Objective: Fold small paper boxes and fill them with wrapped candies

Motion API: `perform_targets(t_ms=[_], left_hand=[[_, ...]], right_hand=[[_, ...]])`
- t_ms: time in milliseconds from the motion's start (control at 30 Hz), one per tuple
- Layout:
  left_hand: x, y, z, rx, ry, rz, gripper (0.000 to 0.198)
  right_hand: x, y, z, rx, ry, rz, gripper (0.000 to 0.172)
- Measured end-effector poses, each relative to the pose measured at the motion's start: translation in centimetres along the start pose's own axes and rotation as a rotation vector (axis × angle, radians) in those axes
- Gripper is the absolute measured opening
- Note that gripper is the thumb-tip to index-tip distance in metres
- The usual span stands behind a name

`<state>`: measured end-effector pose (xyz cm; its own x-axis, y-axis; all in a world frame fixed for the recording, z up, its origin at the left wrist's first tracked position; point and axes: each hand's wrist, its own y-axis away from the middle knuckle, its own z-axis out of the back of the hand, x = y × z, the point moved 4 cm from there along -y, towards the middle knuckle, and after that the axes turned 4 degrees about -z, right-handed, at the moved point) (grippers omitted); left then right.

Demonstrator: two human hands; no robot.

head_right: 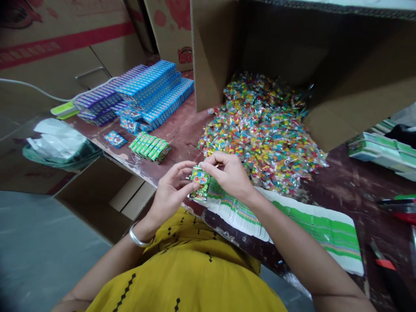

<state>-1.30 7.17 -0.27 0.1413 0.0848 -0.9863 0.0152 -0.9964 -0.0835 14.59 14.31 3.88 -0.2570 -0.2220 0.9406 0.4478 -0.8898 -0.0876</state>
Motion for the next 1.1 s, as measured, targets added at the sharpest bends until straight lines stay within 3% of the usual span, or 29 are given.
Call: perform_targets(t_ms=[67, 100, 200, 400, 467, 567, 667, 767, 867, 967, 1033, 1100], left_hand=[[0.1, -0.3, 0.4, -0.021, 0.039, -0.004, 0.04], [0.2, -0.4, 0.6, -0.037, 0.067, -0.007, 0.039], [0.6, -0.8, 0.9, -0.073, 0.127, -0.021, 0.04], [1.7, -1.0, 2.1, -0.094, 0.041, 0.05, 0.047], [1.6, -1.3, 3.2, -0.078, -0.147, 0.052, 0.036], [0.6, -2.3, 6.0, -0.21, -0.751, -0.082, 0.021], [0.0, -3.9, 8.1, -0.342, -1.31, -0.183, 0.015], [0.6, -5.8, 9.6, -0.371, -1.51, -0.175, 0.017], [1.0, -7.1, 10.2, -0.407, -1.537, -0.185, 0.021], [0.8, -6.8, 9.7, -0.424, -1.479, -0.244, 0.034], [0.8, -5.9, 8.5, -0.333, -1.371, -0.294, 0.044], [1.2, -4.6, 6.9, -0.131, -1.25, -0.308, 0.055]], right_hand=[[0.2, 0.7, -0.5, 0.048, 0.116, 0.069, 0.02], [0.2, 1.1, -0.8, 0.086, 0.199, 0.109, 0.029], [0.1, 1.9, -1.7, 0.13, 0.485, 0.269, 0.076], [-0.3, 1.6, -3.0, 0.067, 0.696, 0.433, 0.074], [-0.4, 1.3, -3.1, 0.094, 0.722, 0.429, 0.083], [-0.5, 1.0, -2.5, 0.104, 0.742, 0.377, 0.092], [-0.8, 1.0, -1.1, 0.038, 0.759, 0.315, 0.077], [-1.5, 1.0, 0.4, -0.022, 0.786, 0.255, 0.069], [-2.4, 0.9, 1.3, -0.039, 0.806, 0.201, 0.059], [-3.1, 0.0, 1.5, -0.011, 0.827, 0.152, 0.038], [-3.7, -1.0, 1.0, 0.027, 0.851, 0.115, 0.028], [-4.3, -2.3, 0.1, 0.07, 0.89, 0.105, 0.027]])
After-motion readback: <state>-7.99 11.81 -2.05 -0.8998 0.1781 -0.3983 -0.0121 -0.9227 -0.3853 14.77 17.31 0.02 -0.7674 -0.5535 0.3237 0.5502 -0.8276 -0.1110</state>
